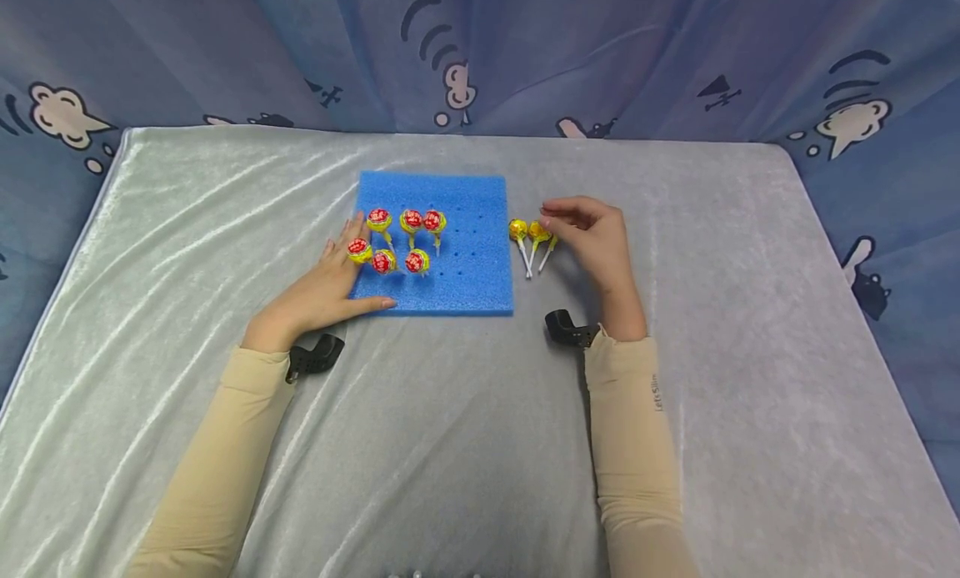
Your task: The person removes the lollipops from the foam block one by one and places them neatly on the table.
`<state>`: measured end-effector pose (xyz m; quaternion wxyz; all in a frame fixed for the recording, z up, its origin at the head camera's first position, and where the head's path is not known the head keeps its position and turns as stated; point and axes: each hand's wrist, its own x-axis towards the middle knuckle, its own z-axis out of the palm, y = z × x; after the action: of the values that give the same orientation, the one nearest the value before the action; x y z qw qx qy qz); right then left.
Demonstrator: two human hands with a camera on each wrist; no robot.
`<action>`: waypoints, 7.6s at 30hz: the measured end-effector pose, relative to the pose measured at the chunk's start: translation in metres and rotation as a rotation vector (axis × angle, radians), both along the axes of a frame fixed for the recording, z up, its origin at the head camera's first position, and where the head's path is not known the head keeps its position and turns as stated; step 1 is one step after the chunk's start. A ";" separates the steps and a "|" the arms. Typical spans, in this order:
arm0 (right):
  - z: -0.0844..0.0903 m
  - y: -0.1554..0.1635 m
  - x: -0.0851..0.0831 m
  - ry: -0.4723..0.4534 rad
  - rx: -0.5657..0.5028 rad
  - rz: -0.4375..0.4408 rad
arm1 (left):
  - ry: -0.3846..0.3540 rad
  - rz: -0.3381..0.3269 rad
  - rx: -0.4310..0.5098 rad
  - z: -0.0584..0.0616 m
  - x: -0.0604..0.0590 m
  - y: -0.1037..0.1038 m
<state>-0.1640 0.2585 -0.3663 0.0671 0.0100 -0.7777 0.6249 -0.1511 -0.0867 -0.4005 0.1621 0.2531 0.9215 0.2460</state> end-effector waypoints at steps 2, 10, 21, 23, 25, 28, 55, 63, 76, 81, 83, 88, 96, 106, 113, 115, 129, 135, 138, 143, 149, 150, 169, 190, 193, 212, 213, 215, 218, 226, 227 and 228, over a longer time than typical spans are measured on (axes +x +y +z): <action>0.002 -0.006 0.001 0.009 0.021 0.024 | 0.001 -0.001 -0.002 -0.001 0.000 0.000; 0.009 -0.025 0.006 -0.004 0.088 0.054 | 0.016 -0.017 0.000 -0.001 0.000 0.002; 0.015 -0.065 -0.001 0.003 0.173 0.147 | 0.015 0.001 0.000 -0.002 -0.001 -0.002; 0.016 -0.072 -0.002 0.000 0.171 0.157 | 0.016 0.003 -0.003 -0.002 -0.001 -0.001; 0.015 -0.077 -0.003 -0.004 0.165 0.166 | 0.016 0.001 -0.005 -0.002 -0.001 -0.001; 0.012 -0.085 -0.004 0.001 0.171 0.170 | 0.018 -0.005 -0.005 -0.002 -0.001 -0.001; -0.006 -0.108 -0.002 0.001 0.129 0.137 | 0.022 0.000 0.001 0.000 -0.002 0.000; -0.003 -0.104 -0.002 -0.014 0.049 0.121 | 0.036 -0.006 0.001 -0.001 -0.002 0.000; 0.004 -0.090 -0.003 -0.024 -0.145 0.057 | 0.013 -0.004 0.010 -0.002 -0.001 -0.001; 0.008 -0.083 -0.004 -0.006 -0.160 0.043 | 0.009 0.001 0.011 -0.002 -0.001 -0.002; 0.010 -0.081 -0.004 0.000 -0.175 0.037 | 0.009 0.003 0.008 -0.002 -0.001 -0.002; 0.014 -0.071 -0.004 0.005 -0.236 0.028 | 0.007 0.003 0.003 -0.001 -0.001 -0.002; 0.020 -0.052 -0.004 0.002 -0.328 0.006 | 0.017 0.002 -0.013 0.001 0.000 -0.001; 0.025 -0.027 -0.003 -0.032 -0.378 -0.085 | 0.063 -0.006 -0.047 0.001 -0.002 0.002; 0.028 -0.013 -0.001 -0.044 -0.387 -0.150 | 0.147 -0.020 -0.084 0.000 -0.002 0.004; 0.028 -0.007 0.000 -0.048 -0.397 -0.164 | 0.162 -0.029 -0.088 0.001 -0.002 0.004; 0.021 0.028 0.002 -0.199 -0.424 -0.223 | 0.141 -0.045 -0.064 0.004 -0.001 0.002; 0.005 0.045 0.003 -0.334 -0.381 -0.210 | 0.125 -0.032 -0.075 0.004 0.000 0.003; -0.006 0.051 0.002 -0.389 -0.383 -0.201 | 0.123 -0.026 -0.083 0.003 0.000 0.003; -0.019 0.055 0.000 -0.392 -0.404 -0.193 | 0.123 -0.026 -0.082 0.000 -0.001 0.003; -0.024 0.052 -0.003 -0.359 -0.286 -0.202 | 0.116 -0.028 -0.072 0.000 -0.002 0.003; -0.024 0.052 -0.003 -0.354 -0.256 -0.206 | 0.116 -0.026 -0.073 0.000 -0.002 0.003; -0.027 0.052 -0.003 -0.283 0.045 -0.189 | 0.118 -0.035 -0.081 0.003 -0.001 0.004; -0.027 0.051 -0.003 -0.242 0.130 -0.168 | 0.097 -0.037 -0.070 0.002 0.001 0.002; -0.026 0.050 -0.002 -0.232 0.127 -0.166 | 0.099 -0.039 -0.070 0.003 0.001 0.002; -0.026 0.052 -0.001 -0.253 0.216 -0.169 | 0.091 -0.037 -0.081 0.003 0.000 0.003; -0.026 0.053 -0.001 -0.250 0.216 -0.170 | 0.093 -0.037 -0.082 0.003 0.000 0.003; -0.026 0.053 -0.002 -0.243 0.213 -0.172 | 0.096 -0.036 -0.083 0.003 0.000 0.003; -0.026 0.053 -0.002 -0.231 0.184 -0.187 | 0.100 -0.037 -0.086 0.002 0.000 0.003; -0.021 0.049 -0.002 -0.161 0.100 -0.285 | 0.097 -0.038 -0.083 0.003 0.000 0.003; -0.019 0.048 -0.002 -0.140 0.070 -0.291 | 0.096 -0.039 -0.081 0.003 0.000 0.003; -0.018 0.047 -0.002 -0.119 0.045 -0.293 | 0.094 -0.040 -0.080 0.003 0.000 0.003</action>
<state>-0.1664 0.3051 -0.3847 0.1112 -0.1388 -0.7873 0.5904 -0.1507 -0.0841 -0.3972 0.1336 0.2758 0.9320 0.1935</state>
